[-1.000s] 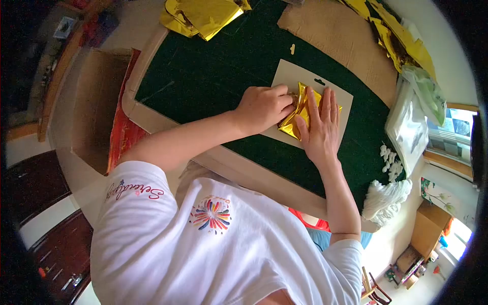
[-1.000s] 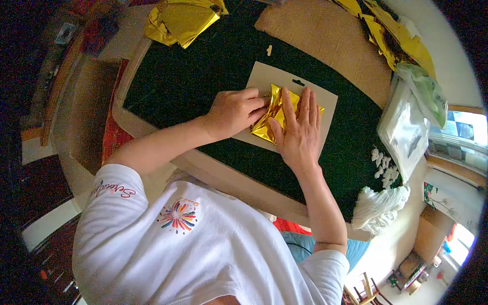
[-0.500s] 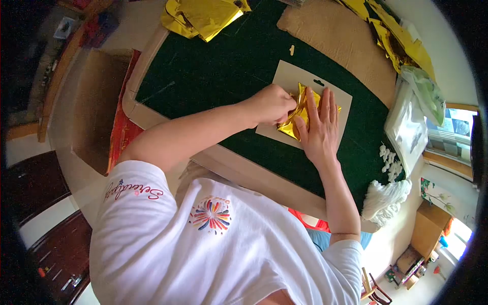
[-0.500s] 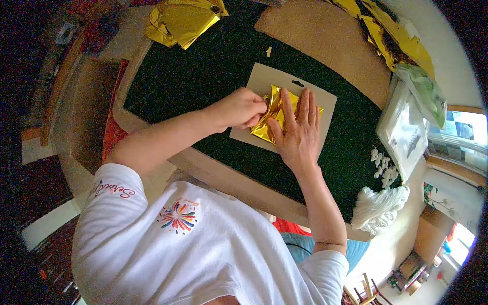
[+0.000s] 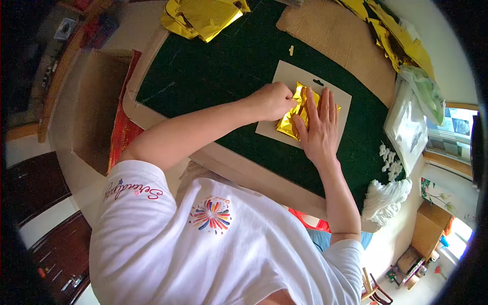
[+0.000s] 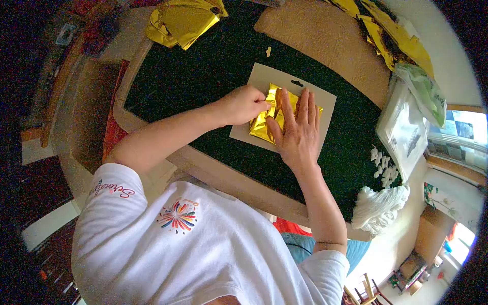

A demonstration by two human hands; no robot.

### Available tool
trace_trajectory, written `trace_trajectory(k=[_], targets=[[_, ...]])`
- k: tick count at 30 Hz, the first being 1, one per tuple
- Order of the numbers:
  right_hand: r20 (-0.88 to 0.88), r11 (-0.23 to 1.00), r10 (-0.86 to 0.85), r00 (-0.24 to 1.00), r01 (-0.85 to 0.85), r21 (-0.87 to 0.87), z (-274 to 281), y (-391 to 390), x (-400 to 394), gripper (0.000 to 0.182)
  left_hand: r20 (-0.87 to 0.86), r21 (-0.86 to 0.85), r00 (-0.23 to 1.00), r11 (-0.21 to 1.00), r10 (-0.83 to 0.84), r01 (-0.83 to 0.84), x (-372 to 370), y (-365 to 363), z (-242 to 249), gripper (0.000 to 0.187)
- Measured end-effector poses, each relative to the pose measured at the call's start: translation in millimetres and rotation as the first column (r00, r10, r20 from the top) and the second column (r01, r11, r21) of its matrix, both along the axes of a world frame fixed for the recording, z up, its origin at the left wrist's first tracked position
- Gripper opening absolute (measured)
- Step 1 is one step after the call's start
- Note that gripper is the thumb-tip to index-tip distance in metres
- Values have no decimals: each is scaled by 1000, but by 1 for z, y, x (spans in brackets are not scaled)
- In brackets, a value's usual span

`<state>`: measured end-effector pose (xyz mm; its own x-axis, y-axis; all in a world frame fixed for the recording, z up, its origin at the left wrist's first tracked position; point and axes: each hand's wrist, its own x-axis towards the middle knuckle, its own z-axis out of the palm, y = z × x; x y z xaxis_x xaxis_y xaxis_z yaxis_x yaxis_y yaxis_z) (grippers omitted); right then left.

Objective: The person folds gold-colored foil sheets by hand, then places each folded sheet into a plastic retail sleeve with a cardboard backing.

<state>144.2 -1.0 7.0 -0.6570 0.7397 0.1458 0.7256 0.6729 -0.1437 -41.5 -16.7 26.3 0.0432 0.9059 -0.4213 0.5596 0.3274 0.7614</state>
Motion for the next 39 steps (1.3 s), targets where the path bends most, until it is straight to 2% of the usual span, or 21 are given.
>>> trace_trajectory(k=[2,4,5,7,8,10,16,19,26,28,29,31,32,34,35,37,38,39], targets=[[-11,1000,-5,1000,4,-19,1,0,0,60,-5,14,1000,1000,17,-16,2,-6,0,26],[-17,1000,-3,1000,2,-20,0,0,0,60,-195,426,979,905,64,25,4,-18,-4,25],[-23,1000,0,1000,0,-21,0,0,1,60,-195,425,979,905,64,26,5,-23,-4,25],[-26,1000,2,1000,-3,-20,0,1,1,60,-328,602,941,786,79,143,6,-31,-3,18],[-29,1000,5,1000,-6,-21,0,0,1,59,-328,601,941,786,77,145,7,-33,-4,18],[-31,1000,9,999,-10,-21,0,0,1,59,-396,685,911,698,115,210,10,-37,-8,11],[-29,1000,10,1000,-11,-28,0,1,1,59,-491,658,862,704,130,268,16,-41,-13,20],[-19,1000,9,1000,-10,-24,0,1,1,59,-543,652,827,693,144,307,18,-41,-11,18],[12,1000,-1,1000,1,-15,-3,1,1,59,-518,654,841,707,159,269,27,-39,-14,12],[12,1000,-1,1000,1,-11,-2,1,2,59,-400,658,899,738,177,147,26,-37,-13,11],[12,1000,-1,1000,1,-6,-2,1,1,60,-401,658,899,739,177,148,26,-35,-11,11],[13,1000,-1,1000,1,-3,-2,0,1,60,-199,559,966,829,162,-24,24,-31,-8,9],[14,1000,-2,1000,2,0,-2,1,1,60,-199,560,966,828,163,-24,22,-28,-8,9],[13,1000,-6,1000,6,-3,-1,1,0,60,60,318,986,934,154,-165,18,-22,-7,12],[11,1000,-10,1000,10,-6,0,0,0,60,60,319,986,933,154,-166,15,-19,-13,12],[16,1000,-7,1000,7,-3,0,0,0,60,376,275,896,894,238,-353,13,-15,-22,12],[22,1000,-7,1000,7,0,0,0,0,60,376,276,896,894,238,-353,12,-16,-26,12],[21,1000,-7,1000,7,1,0,1,0,60,265,304,941,908,209,-287,12,-17,-20,12]])
